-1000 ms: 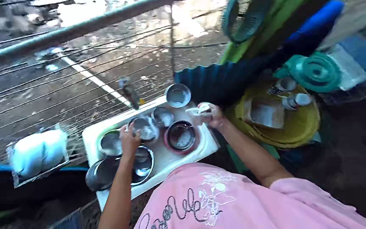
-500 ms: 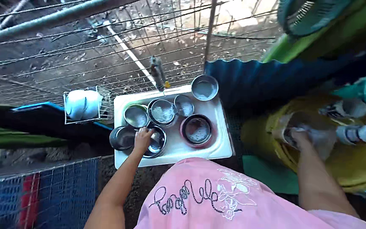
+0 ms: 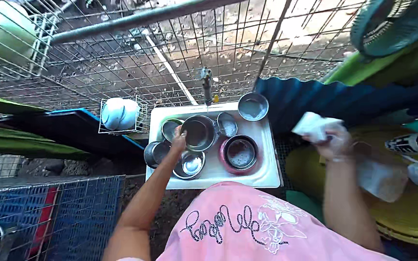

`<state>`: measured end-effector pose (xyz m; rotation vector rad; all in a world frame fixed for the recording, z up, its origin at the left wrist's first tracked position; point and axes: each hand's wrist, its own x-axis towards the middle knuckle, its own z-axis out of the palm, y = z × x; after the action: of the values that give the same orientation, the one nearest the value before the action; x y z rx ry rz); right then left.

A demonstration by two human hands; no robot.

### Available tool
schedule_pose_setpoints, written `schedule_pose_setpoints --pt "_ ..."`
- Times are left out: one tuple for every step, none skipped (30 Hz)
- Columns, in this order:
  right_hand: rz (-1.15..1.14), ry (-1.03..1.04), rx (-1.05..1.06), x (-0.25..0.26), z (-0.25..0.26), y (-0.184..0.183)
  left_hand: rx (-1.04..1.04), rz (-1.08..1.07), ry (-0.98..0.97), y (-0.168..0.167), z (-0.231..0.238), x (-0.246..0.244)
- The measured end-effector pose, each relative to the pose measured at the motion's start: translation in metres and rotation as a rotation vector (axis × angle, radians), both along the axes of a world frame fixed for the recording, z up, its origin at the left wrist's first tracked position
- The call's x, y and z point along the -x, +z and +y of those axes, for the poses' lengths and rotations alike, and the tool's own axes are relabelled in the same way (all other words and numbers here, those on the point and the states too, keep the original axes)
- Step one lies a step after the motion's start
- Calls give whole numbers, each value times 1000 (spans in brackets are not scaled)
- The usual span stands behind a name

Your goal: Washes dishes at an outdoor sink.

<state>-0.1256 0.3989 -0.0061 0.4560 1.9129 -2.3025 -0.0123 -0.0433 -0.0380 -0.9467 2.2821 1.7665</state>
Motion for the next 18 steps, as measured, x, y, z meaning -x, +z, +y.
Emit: schedule_pose_setpoints --pt "27 113 -16 7 -40 -4 -108 11 57 -9 8 16" --pt "53 220 -46 13 -79 -14 -172 31 91 -21 16 33" --pt "50 342 -98 18 -117 -25 -199 55 103 -34 23 48" --pt "34 418 -145 21 -159 -36 -200 92 104 -48 28 61" --pt "26 471 -180 22 -202 -46 -183 134 89 -58 32 70" --pt "33 503 -216 17 -241 -51 -168 184 63 -64 36 74" --pt "54 557 -275 10 -273 -54 -165 239 48 -67 39 73" --pt "93 641 -370 3 -294 -57 -171 298 66 -66 40 69" --pt "147 758 -506 -3 -303 -58 -166 345 84 -63 37 64" --pt "228 912 -676 -5 -302 -58 -146 364 80 -58 30 57" --pt "334 1082 -874 -2 -296 -60 -117 370 70 -53 23 50" --pt "445 1187 -1043 2 -289 -62 -97 363 55 -50 19 44" --pt "544 1210 -1154 5 -284 -64 -99 342 42 -49 21 37" --pt "605 1157 -1200 6 -282 -68 -112 317 36 -49 28 31" --pt "589 1067 -1184 5 -286 -71 -144 300 33 -47 37 29" --pt "498 968 -1099 1 -293 -71 -175 308 34 -47 43 29" --pt "410 877 -968 -7 -301 -69 -189 328 33 -48 44 31" --pt "389 840 -867 -18 -304 -68 -185 356 29 -49 40 35"
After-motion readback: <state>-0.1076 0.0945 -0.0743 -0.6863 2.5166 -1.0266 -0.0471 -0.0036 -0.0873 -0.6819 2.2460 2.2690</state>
